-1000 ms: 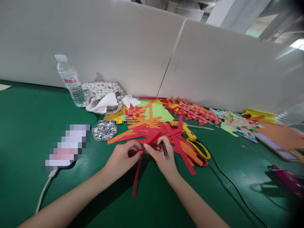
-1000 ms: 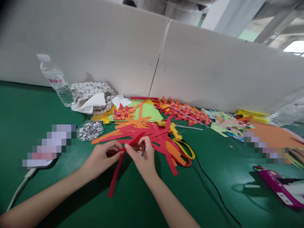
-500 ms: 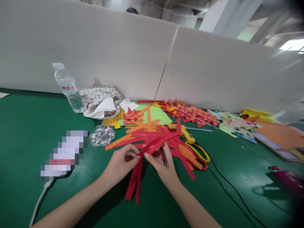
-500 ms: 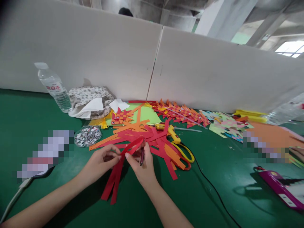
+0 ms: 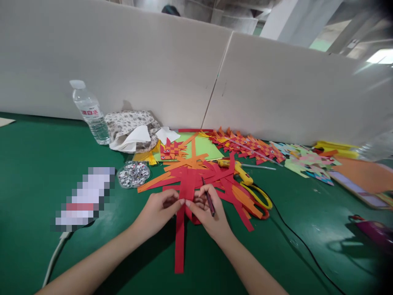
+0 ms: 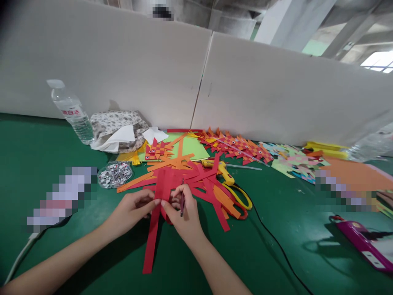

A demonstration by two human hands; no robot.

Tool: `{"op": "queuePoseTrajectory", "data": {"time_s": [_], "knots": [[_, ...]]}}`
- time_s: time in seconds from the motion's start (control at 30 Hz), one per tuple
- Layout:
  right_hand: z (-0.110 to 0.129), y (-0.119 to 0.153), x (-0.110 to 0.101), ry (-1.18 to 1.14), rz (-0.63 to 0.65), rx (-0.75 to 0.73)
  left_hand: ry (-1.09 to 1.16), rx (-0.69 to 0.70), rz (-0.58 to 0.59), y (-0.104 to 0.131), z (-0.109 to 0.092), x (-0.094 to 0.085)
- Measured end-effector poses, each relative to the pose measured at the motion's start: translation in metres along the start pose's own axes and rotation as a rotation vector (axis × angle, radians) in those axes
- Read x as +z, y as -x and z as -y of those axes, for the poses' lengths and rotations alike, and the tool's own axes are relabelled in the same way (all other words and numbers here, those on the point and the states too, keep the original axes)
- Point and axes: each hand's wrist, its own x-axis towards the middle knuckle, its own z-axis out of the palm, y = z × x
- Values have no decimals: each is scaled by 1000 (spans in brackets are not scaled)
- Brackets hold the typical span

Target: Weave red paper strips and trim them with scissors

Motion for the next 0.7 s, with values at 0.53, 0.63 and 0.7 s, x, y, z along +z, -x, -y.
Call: {"op": "queuePoseTrajectory", "data": {"time_s": [0.53,0.63,0.7], "knots": [[23,10,4,-307,111,3,340,-173,8,-2,-10,-2],[16,11,8,-118,8,-61,409,-211,38,1,-15,1],[11,10,8,10,-23,-90,410,-208,73,2,-16,3]]}}
